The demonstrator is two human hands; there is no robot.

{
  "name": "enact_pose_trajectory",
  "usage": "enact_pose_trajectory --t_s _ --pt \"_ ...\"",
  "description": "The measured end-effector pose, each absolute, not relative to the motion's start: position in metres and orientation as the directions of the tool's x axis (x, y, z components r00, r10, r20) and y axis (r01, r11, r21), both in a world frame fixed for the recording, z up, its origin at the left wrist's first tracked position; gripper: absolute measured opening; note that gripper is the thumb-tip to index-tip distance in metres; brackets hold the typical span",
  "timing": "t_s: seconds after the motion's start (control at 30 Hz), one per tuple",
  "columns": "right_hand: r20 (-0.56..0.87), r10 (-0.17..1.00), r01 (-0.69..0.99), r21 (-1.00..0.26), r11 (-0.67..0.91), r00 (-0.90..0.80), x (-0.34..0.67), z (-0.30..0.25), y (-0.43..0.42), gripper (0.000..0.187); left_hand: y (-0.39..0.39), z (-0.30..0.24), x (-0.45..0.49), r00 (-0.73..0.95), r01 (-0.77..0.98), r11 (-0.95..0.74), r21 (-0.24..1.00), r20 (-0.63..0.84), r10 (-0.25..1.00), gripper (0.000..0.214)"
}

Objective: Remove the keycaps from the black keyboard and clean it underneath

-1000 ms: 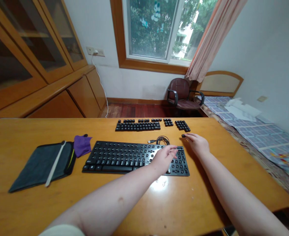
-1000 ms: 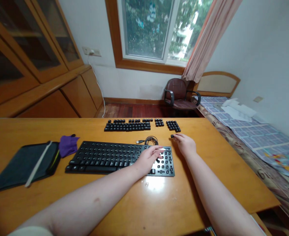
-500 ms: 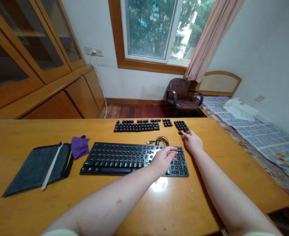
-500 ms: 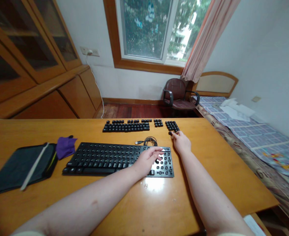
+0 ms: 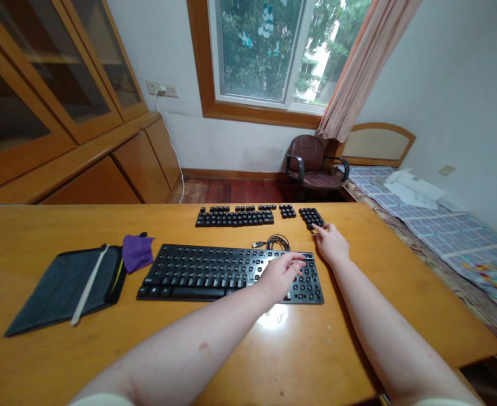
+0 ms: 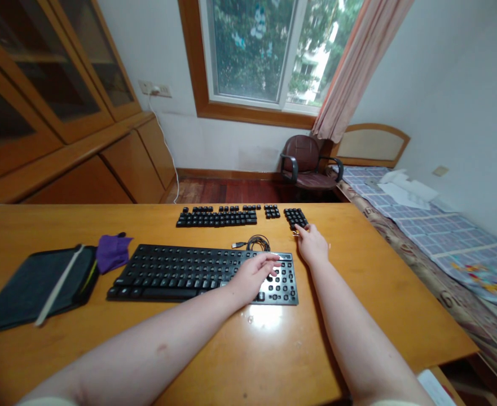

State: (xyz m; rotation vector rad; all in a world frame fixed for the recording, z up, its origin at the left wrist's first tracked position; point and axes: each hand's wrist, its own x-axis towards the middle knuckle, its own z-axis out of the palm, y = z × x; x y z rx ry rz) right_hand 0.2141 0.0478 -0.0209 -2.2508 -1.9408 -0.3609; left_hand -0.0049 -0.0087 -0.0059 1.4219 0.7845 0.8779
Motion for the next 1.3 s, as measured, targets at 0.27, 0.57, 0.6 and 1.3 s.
enact_pose_trajectory --t_s 0.27,0.57,0.6,1.3 --pt "0.282 0.949 0.988 0.03 -0.152 0.138 0.217 -0.024 0.049 0.037 -0.009 -0.007 -0.004 0.478 -0.033 -0.045 0.998 0.055 0.877 0.027" --pt "0.285 0.947 0.989 -0.007 -0.15 0.146 0.215 -0.025 0.05 0.039 -0.011 -0.008 -0.003 0.46 -0.039 -0.042 0.998 0.055 0.886 0.026" --pt "0.297 0.943 0.989 -0.018 -0.15 0.148 0.215 -0.025 0.05 0.04 -0.011 -0.005 -0.003 0.444 -0.04 -0.038 0.998 0.052 0.895 0.026" --pt "0.523 0.84 0.511 -0.688 0.515 -0.142 0.134 0.03 -0.034 0.046 -0.009 0.014 -0.094 0.67 0.738 -0.64 0.212 -0.116 0.734 0.106"
